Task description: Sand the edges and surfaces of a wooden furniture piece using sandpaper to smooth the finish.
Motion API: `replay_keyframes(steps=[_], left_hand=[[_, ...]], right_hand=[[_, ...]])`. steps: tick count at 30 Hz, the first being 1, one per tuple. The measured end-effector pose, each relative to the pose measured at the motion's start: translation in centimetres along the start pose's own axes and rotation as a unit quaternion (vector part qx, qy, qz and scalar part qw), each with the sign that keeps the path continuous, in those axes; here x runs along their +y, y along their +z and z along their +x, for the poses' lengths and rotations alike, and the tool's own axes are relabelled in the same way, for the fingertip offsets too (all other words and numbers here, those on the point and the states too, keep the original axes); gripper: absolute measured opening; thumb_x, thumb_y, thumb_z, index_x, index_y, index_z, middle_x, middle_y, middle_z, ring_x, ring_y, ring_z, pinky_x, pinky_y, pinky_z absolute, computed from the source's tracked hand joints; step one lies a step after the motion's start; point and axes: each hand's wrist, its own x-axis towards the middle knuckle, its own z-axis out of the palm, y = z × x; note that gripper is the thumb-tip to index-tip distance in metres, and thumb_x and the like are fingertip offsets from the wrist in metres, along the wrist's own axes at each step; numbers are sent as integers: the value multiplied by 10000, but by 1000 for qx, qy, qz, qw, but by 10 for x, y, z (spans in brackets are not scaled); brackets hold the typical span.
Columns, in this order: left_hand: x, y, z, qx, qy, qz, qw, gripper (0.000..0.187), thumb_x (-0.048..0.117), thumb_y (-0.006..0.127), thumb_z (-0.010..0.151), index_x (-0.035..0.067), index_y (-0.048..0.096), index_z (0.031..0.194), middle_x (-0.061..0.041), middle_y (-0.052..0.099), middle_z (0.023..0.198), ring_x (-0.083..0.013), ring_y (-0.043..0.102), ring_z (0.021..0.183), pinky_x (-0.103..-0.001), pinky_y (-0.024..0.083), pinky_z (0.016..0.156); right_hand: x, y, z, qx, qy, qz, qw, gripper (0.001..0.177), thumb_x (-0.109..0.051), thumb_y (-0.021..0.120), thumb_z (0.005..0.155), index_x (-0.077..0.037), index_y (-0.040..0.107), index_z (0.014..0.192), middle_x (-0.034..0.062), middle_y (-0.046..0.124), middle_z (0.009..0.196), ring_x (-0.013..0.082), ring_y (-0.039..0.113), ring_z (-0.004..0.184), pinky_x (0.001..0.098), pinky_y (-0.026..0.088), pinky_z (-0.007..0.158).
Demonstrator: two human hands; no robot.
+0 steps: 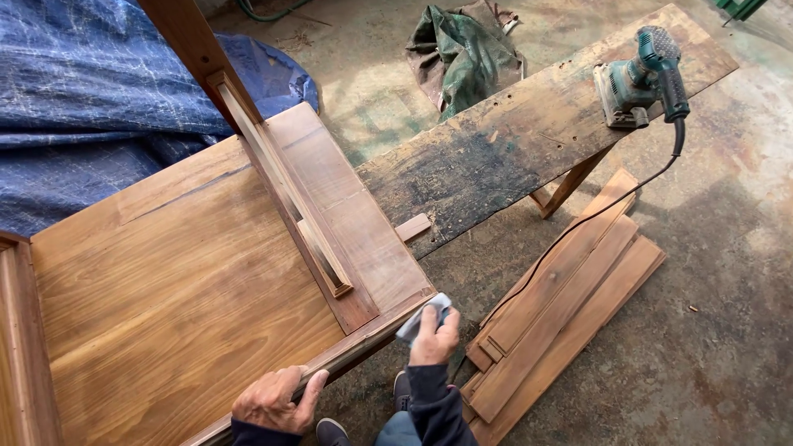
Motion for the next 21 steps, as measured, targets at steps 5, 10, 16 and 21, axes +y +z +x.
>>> replay_keyframes(steps=[5,10,16,21], left_hand=[[2,-1,1,23,5,-8,1000,309,431,818,698,142,716,657,-79,660,566,-251,657,540,-383,485,506],[0,-1,2,12,10,-7,1000,311,437,827,698,144,731,659,-85,661,560,-262,651,530,-381,483,495],[5,-4,4,9,-2,10,1000,308,438,811,714,142,737,673,-62,688,574,-234,673,533,-376,495,500],[-1,-3,3,-12,18,1,1000,301,436,800,737,145,740,693,-59,694,591,-237,680,562,-371,510,520]], right_hand=[[-12,4,27,94,-64,15,993,199,-175,645,1015,2,606,1097,123,710,941,213,634,748,359,548,668],[-3,8,-5,24,-119,53,991,227,-182,651,975,8,614,1095,103,700,955,182,645,830,323,541,746],[12,5,21,111,-77,-21,991,253,-205,645,961,-2,602,1105,102,715,948,199,682,815,348,553,744],[-16,0,0,11,-137,-33,990,249,-237,636,974,-33,623,1116,87,715,911,181,673,803,349,567,713]])
